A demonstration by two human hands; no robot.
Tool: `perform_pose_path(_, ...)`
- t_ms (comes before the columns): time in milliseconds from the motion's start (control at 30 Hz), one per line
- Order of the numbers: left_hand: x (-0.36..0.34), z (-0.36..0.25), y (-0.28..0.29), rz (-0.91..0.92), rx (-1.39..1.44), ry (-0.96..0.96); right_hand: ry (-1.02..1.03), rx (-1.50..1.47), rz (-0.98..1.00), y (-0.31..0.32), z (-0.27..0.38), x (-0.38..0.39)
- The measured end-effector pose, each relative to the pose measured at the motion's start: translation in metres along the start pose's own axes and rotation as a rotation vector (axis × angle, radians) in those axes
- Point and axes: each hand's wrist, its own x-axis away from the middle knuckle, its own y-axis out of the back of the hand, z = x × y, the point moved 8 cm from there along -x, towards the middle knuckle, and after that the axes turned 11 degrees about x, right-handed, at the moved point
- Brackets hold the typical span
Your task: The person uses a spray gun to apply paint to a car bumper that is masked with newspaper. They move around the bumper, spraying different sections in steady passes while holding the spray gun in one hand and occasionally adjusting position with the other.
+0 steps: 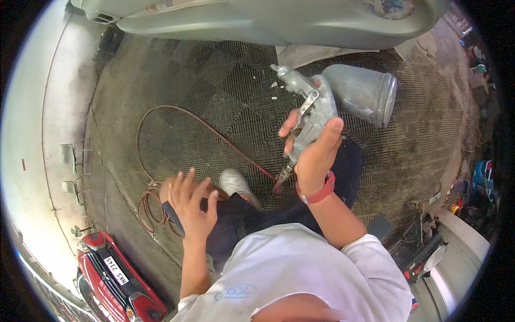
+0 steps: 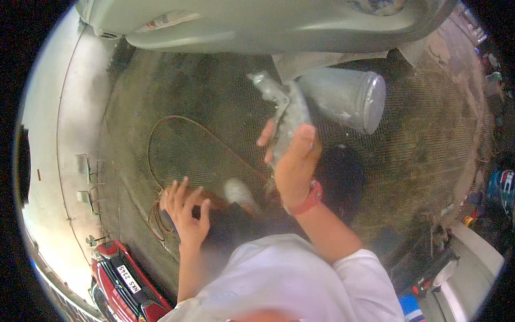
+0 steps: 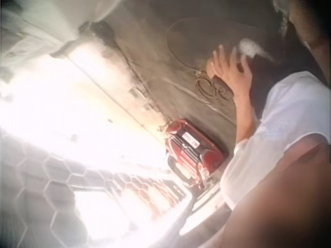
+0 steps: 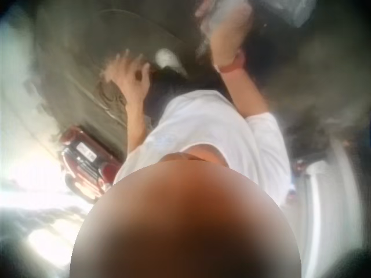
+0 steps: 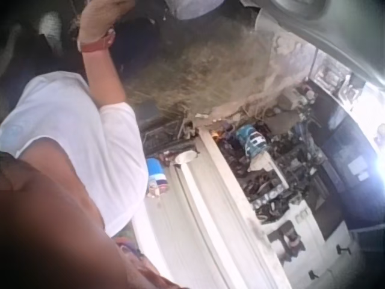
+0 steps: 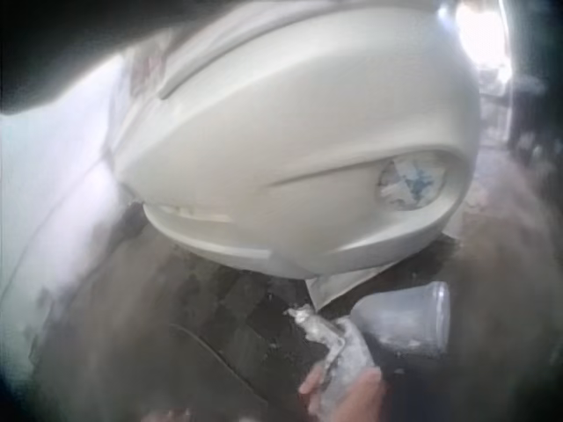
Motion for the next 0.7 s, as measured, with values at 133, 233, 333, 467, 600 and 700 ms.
perform_pose_path(133,-0.040,0.026,-0.007,-0.003,0.083,-0.013,-0.066,0.031,-0.155,0.013,-0.031,-0.004)
perform_pose_path(233,-0.075,0.048,-0.032,0.100,0.188,-0.081,-0.074,0.096,-0.248,0.024,-0.055,-0.011)
perform_pose_path(333,-0.111,0.070,-0.067,0.263,0.318,-0.151,-0.020,0.170,-0.325,0.026,-0.079,-0.025)
perform_pose_path(467,-0.147,0.106,-0.105,0.354,0.353,-0.144,0.109,0.236,-0.451,0.014,-0.099,-0.040)
perform_pose_path(600,-0.151,0.153,-0.168,0.535,0.401,-0.069,0.169,0.426,-0.524,-0.006,-0.130,-0.041)
perform_pose_path(700,-0.157,0.169,-0.197,0.688,0.381,-0.075,0.247,0.468,-0.435,-0.035,-0.148,-0.032)
